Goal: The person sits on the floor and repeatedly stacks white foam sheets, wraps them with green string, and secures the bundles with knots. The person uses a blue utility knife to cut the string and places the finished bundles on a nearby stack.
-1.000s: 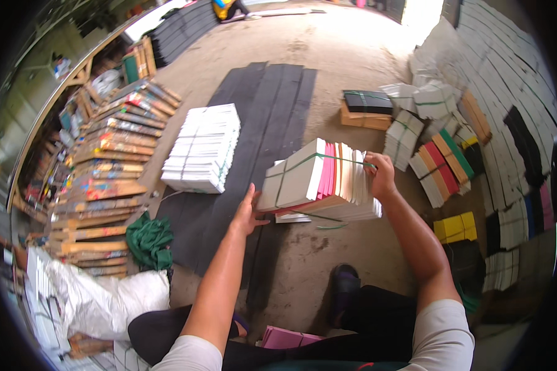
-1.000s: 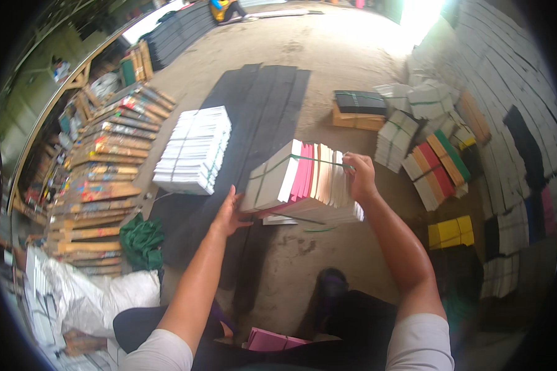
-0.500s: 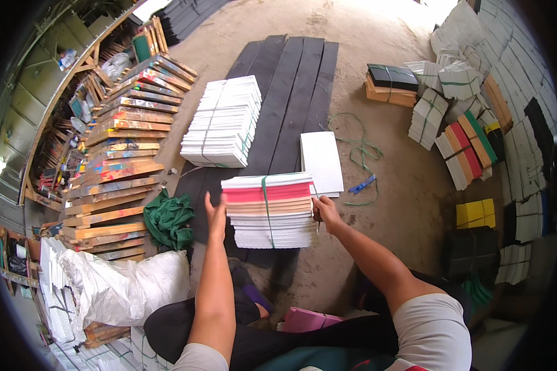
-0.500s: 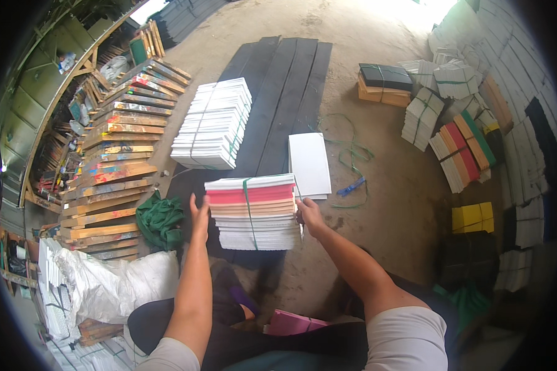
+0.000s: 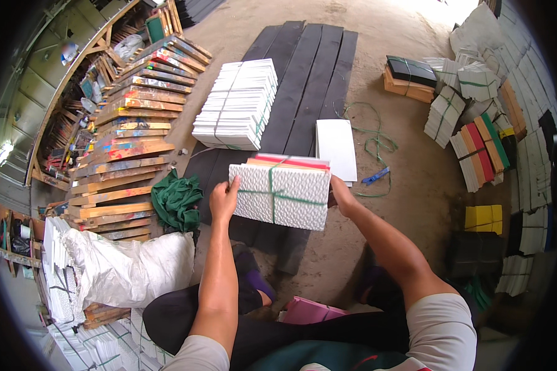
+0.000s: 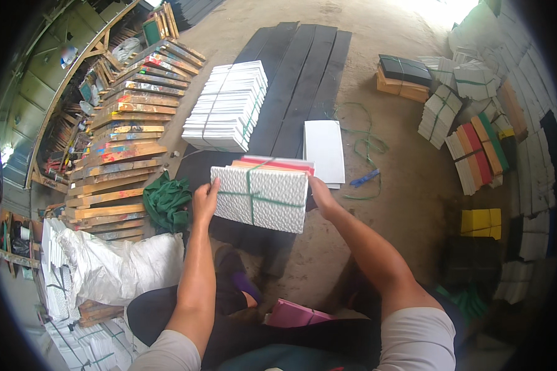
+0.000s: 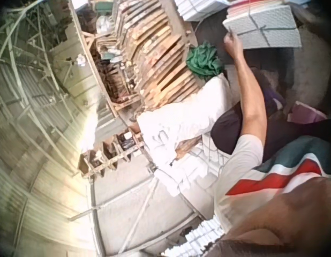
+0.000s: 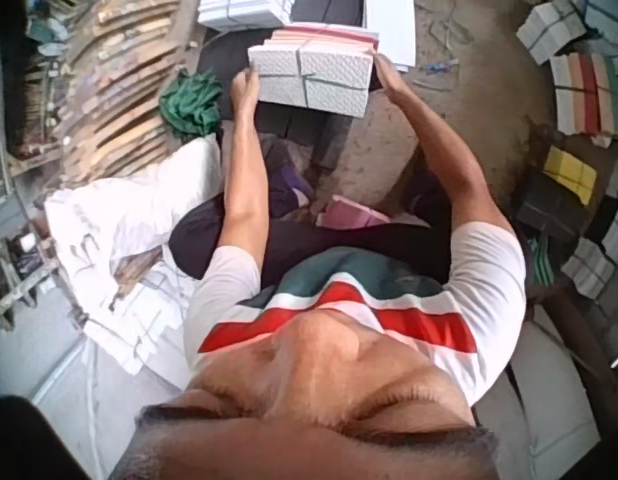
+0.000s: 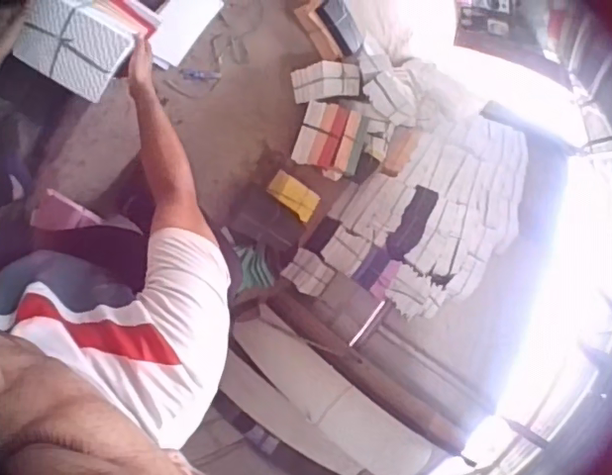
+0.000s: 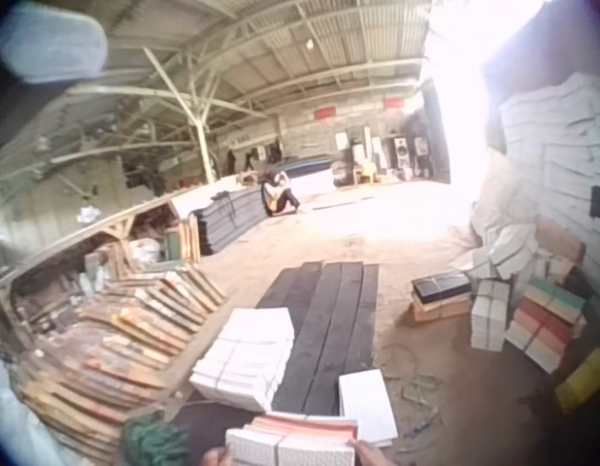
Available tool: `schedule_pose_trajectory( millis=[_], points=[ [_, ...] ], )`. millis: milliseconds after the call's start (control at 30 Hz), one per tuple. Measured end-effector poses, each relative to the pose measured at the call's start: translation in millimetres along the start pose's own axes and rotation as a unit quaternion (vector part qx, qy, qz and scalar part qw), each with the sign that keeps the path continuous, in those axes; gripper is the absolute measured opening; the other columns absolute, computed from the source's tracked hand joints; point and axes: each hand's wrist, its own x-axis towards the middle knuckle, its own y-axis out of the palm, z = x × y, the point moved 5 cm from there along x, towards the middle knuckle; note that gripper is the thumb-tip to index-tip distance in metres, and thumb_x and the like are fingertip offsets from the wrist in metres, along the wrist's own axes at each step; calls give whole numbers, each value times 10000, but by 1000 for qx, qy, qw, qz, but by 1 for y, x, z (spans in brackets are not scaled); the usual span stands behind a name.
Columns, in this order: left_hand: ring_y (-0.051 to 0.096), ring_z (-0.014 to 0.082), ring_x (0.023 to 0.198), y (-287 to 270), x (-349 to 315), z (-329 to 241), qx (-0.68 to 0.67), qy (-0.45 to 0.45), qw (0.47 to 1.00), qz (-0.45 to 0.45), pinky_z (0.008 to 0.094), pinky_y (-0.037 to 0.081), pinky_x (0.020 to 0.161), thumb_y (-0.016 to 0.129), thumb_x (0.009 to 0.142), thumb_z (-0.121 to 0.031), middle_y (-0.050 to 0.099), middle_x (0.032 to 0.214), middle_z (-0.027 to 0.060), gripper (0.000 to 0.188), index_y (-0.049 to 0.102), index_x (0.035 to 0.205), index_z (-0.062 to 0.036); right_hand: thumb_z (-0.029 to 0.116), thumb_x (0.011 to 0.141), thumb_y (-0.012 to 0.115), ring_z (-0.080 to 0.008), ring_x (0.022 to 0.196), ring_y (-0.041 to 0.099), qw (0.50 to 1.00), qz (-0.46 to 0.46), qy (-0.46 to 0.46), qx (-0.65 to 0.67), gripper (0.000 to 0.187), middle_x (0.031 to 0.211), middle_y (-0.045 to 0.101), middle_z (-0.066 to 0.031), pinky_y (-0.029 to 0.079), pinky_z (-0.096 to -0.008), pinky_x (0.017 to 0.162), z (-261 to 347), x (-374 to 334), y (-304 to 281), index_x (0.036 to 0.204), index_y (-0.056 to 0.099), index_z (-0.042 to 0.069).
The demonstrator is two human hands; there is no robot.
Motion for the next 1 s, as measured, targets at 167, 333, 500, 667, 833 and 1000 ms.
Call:
schedule_pose_trajectory(
  millis=[167, 333, 500, 667, 833, 1000],
  points=[
    [668, 473, 915, 6, -8, -28, 122, -32, 992, -2, 533, 504, 799, 669, 931, -633, 675, 888, 255, 674, 658, 888, 40, 512, 1131, 336, -268, 1316, 580, 999, 24, 47, -4, 682, 1496, 574, -163, 439, -384, 1107, -2, 2, 1, 1511, 498, -31],
    [569, 399, 1171, 41, -43, -34, 167, 105, 965, -172, 517, 473, 991, 737, 936, -415, 596, 1306, 159, 506, 654, 1288, -62, 546, 1047, 536, -280, 1008, 725, 980, -74, 72, -171, 654, 1069, 725, -226, 589, -458, 789, -45, 22, -59, 1124, 681, -87],
    [544, 359, 1242, 69, -66, -108, 185, 297, 931, -106, 506, 424, 1058, 755, 922, -298, 612, 1319, 119, 401, 719, 1273, -109, 437, 1021, 594, -421, 1162, 668, 855, -278, -2, -437, 455, 1129, 707, -225, 534, -527, 973, -32, 18, -158, 1405, 584, 194],
    [539, 291, 1195, 78, -72, -115, 186, 320, 926, -78, 468, 423, 1035, 788, 883, -292, 634, 1240, 35, 302, 789, 1175, -213, 428, 1029, 583, -435, 1269, 601, 815, -254, 52, -519, 523, 1368, 592, -235, 510, -557, 1023, -28, 31, -207, 1512, 495, 248],
    [553, 277, 1090, 78, -72, -120, 173, 338, 923, -59, 448, 437, 981, 803, 863, -280, 621, 1084, 23, 264, 796, 1113, -197, 450, 1025, 602, -421, 1298, 580, 790, -249, 62, -557, 481, 1424, 541, -238, 506, -554, 1033, -39, 47, -204, 1409, 579, 161],
    [590, 302, 1018, 81, -69, -115, 121, 329, 934, -75, 445, 468, 918, 786, 858, -211, 649, 1022, 56, 178, 749, 994, -103, 153, 956, 592, -478, 1084, 685, 785, -288, -11, -549, 345, 1155, 706, -263, 536, -576, 931, -62, 36, -205, 1288, 613, 63]
  ],
)
